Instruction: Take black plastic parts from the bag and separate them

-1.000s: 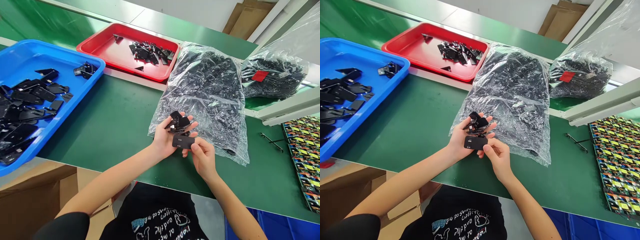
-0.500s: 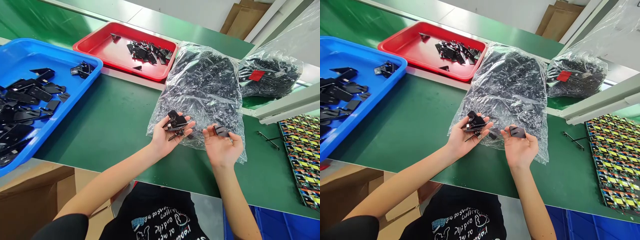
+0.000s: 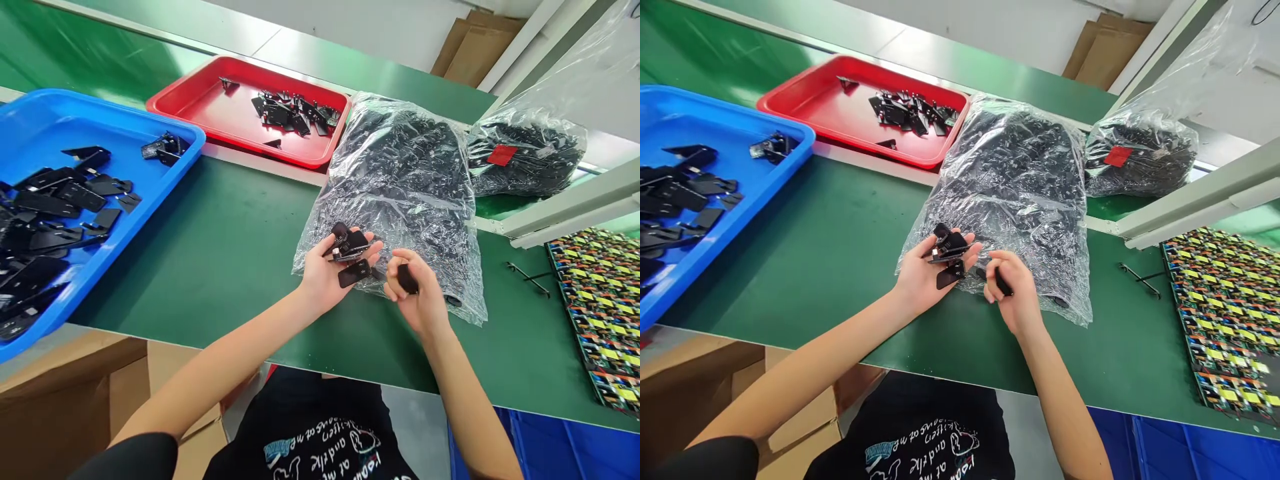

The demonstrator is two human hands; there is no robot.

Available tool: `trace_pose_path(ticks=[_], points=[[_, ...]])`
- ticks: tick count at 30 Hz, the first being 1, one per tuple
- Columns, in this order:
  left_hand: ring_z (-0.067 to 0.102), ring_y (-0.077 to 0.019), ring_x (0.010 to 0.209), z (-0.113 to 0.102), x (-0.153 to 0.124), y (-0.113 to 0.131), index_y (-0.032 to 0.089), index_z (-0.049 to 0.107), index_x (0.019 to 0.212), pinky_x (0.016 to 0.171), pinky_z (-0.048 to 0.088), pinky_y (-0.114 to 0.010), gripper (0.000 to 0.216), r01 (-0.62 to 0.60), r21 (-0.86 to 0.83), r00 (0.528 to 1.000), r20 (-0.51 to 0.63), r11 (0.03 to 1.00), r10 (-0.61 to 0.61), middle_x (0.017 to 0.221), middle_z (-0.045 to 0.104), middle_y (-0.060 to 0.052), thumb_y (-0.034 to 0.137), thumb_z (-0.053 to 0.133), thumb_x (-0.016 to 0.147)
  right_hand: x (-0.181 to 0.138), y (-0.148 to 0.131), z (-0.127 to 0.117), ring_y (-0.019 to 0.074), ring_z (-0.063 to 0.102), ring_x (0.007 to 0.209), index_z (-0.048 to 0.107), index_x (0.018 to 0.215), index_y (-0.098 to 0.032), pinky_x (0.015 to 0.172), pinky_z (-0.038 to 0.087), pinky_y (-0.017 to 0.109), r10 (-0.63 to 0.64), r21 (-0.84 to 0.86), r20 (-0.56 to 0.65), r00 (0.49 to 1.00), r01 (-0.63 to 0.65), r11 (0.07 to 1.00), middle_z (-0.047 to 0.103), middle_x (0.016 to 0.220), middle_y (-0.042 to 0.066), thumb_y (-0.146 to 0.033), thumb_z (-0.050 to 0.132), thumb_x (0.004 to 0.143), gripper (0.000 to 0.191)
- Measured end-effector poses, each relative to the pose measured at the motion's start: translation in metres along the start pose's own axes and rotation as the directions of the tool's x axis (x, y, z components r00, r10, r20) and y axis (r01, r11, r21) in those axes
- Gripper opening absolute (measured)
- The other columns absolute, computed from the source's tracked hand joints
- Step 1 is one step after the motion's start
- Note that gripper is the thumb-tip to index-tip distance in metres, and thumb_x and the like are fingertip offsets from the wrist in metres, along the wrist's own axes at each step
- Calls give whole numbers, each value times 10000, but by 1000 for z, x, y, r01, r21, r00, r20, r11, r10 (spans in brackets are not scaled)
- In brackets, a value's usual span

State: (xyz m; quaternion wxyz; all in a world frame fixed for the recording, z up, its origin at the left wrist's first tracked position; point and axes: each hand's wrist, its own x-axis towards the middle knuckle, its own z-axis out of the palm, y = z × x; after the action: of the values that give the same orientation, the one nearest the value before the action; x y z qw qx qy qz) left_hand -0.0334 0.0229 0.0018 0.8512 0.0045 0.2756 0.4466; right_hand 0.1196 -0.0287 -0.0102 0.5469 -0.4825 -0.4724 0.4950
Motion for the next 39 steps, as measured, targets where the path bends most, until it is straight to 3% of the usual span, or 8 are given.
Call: trace_pose_path(ticks=[3, 5, 8, 14, 17, 20, 34, 39], points=[[652, -298, 1074, 2, -1, 0, 119, 643, 986, 976, 498, -432, 293, 14, 3, 1000, -14, 1000, -14, 1099, 697, -149, 297, 432, 889, -6, 6, 10, 114, 415, 530, 600, 1126, -263, 528, 447, 271, -296, -494, 130, 946, 321, 808, 550, 858, 11, -284, 592, 867, 260], [654, -297, 1070, 2, -1, 0, 120, 640, 1001, 983, 491, -428, 297, 26, 4, 1000, -14, 1000, -26, 1098, 697, -145, 299, 434, 886, -9, 9, 15, 126, 477, 586, 636, 1079, -257, 577, 462, 268, -426, -617, 216, 879, 461, 638, 581, 862, 23, -227, 570, 893, 200], [663, -295, 1049, 0, 0, -2, 125, 637, 1029, 983, 487, -423, 298, 42, 0, 999, 7, 999, -42, 1094, 698, -134, 300, 449, 877, -11, 7, 17, 127, 507, 582, 648, 964, -229, 550, 443, 252, -445, -580, 233, 864, 491, 650, 588, 782, 11, -226, 544, 916, 114], [660, -298, 1051, -3, 0, -6, 136, 638, 1039, 995, 469, -458, 325, 101, 34, 991, 84, 994, -103, 1138, 687, -115, 329, 411, 910, -12, -4, 27, 104, 430, 475, 644, 873, -195, 473, 355, 233, -150, -486, 223, 963, 244, 839, 512, 574, -52, -292, 583, 886, 115], [647, -310, 1079, -3, -1, -7, 150, 641, 1032, 984, 472, -496, 332, 126, 51, 986, 107, 991, -131, 1181, 674, -95, 332, 383, 929, -15, 0, 33, 110, 438, 493, 600, 1005, -202, 493, 381, 232, -214, -468, 83, 973, 227, 854, 495, 579, -67, -308, 607, 878, 166], [627, -310, 1119, -3, -2, -6, 148, 636, 1044, 992, 472, -475, 331, 125, 36, 983, 129, 991, -129, 1214, 658, -104, 329, 383, 931, -18, 4, 32, 113, 449, 515, 576, 1060, -222, 500, 399, 232, -298, -426, 71, 952, 299, 854, 498, 620, -64, -318, 638, 869, 223], [590, -311, 1175, 6, -13, 5, 152, 643, 1127, 1053, 419, -461, 421, 150, 2, 929, 342, 989, -142, 1262, 636, -92, 386, 335, 963, -22, 2, 24, 124, 531, 604, 575, 1103, -227, 523, 451, 226, -582, -563, 221, 783, 590, 579, 575, 764, -7, -204, 624, 897, 213], [557, -316, 1217, 5, -13, 4, 157, 636, 1153, 1074, 396, -484, 431, 136, 17, 927, 352, 991, -133, 1293, 616, -90, 394, 331, 962, -23, 8, 29, 163, 574, 714, 553, 1177, -183, 602, 495, 256, -679, -645, 341, 651, 687, 335, 584, 841, 49, -302, 629, 915, 298]])
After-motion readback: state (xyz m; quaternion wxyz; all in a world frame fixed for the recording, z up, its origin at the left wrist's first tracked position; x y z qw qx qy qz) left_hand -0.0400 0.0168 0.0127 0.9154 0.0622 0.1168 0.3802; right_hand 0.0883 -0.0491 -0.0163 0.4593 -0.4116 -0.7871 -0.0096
